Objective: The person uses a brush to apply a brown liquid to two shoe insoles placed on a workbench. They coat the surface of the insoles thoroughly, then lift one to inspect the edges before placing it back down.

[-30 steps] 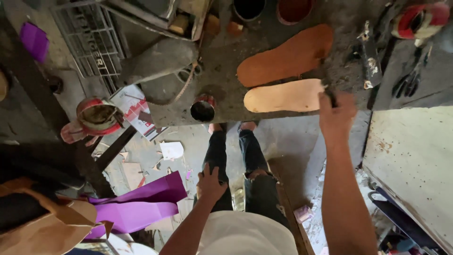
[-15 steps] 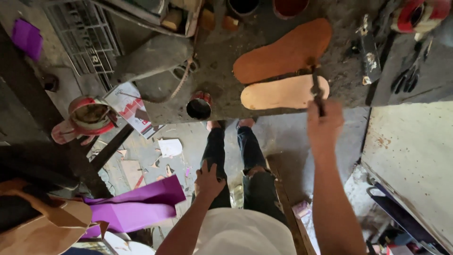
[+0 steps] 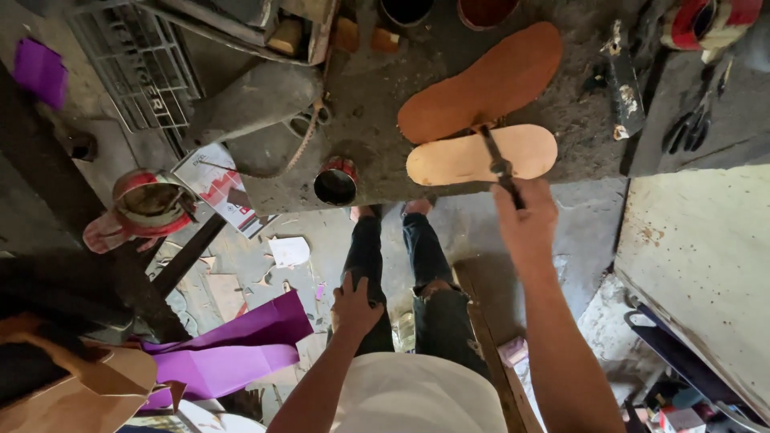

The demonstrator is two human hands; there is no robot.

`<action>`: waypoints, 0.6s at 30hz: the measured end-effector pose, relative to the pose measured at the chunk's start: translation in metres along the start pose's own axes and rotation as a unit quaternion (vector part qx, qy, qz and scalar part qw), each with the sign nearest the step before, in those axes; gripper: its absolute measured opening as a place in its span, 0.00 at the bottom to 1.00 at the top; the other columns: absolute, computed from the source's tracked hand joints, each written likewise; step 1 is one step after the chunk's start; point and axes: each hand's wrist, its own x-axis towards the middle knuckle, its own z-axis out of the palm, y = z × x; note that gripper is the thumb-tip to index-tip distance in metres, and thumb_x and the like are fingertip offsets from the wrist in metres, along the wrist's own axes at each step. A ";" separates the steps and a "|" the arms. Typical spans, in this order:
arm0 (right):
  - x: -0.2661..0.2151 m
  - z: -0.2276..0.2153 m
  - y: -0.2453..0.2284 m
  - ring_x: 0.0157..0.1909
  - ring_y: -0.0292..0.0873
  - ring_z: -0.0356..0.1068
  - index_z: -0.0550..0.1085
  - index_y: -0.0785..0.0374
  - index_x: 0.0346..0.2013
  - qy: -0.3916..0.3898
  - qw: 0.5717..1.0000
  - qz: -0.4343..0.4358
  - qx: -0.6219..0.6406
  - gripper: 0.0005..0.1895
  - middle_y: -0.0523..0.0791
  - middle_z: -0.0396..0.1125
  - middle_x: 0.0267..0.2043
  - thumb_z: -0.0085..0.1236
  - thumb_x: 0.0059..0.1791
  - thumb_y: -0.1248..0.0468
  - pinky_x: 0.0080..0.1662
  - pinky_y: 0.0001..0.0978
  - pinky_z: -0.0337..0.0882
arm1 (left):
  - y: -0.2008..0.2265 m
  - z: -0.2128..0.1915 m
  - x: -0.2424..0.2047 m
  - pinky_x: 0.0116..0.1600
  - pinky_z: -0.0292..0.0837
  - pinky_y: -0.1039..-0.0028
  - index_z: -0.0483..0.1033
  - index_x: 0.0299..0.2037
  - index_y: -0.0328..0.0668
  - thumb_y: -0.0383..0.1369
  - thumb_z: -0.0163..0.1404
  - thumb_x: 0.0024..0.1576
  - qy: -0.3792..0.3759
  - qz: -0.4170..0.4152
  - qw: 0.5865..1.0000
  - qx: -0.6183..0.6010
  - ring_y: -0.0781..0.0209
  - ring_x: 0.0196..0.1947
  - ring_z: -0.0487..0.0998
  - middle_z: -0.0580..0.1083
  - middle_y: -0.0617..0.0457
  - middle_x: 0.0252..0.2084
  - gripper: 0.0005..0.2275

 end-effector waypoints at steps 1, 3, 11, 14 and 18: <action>0.003 -0.001 0.001 0.36 0.56 0.71 0.79 0.65 0.37 -0.006 1.000 0.006 0.021 0.06 0.54 0.67 0.34 0.67 0.53 0.64 0.40 0.44 0.69 | -0.001 -0.002 -0.002 0.55 0.79 0.49 0.55 0.73 0.57 0.56 0.46 0.56 -0.004 -0.002 1.000 0.001 0.36 0.70 0.60 0.45 0.42 0.78 0.35; 0.022 -0.005 0.036 0.33 0.57 0.70 0.76 0.67 0.35 0.028 1.000 -0.006 0.007 0.09 0.55 0.66 0.31 0.67 0.55 0.66 0.38 0.44 0.69 | -0.002 -0.002 0.000 0.56 0.79 0.48 0.55 0.74 0.57 0.56 0.46 0.56 -0.004 -0.004 1.000 -0.001 0.37 0.70 0.59 0.44 0.42 0.79 0.35; 0.082 -0.027 0.058 0.35 0.52 0.73 0.76 0.63 0.38 0.050 0.998 -0.036 -0.009 0.11 0.50 0.66 0.33 0.69 0.58 0.61 0.38 0.45 0.71 | -0.003 0.006 0.004 0.55 0.79 0.47 0.55 0.73 0.58 0.57 0.46 0.56 0.012 0.000 1.000 0.007 0.36 0.69 0.60 0.46 0.42 0.78 0.35; 0.091 -0.023 0.062 0.34 0.52 0.70 0.73 0.64 0.40 0.071 0.996 -0.044 -0.016 0.11 0.51 0.64 0.34 0.67 0.59 0.62 0.38 0.48 0.70 | -0.003 0.005 0.004 0.55 0.79 0.47 0.55 0.74 0.57 0.57 0.47 0.56 0.017 -0.001 1.000 0.007 0.36 0.69 0.60 0.46 0.42 0.78 0.36; 0.100 -0.025 0.046 0.39 0.53 0.72 0.76 0.68 0.40 0.043 0.999 -0.032 0.012 0.13 0.57 0.68 0.34 0.72 0.56 0.62 0.41 0.47 0.70 | -0.001 0.001 0.004 0.55 0.79 0.48 0.56 0.73 0.58 0.56 0.47 0.56 0.012 -0.002 1.000 -0.007 0.36 0.69 0.61 0.46 0.42 0.78 0.35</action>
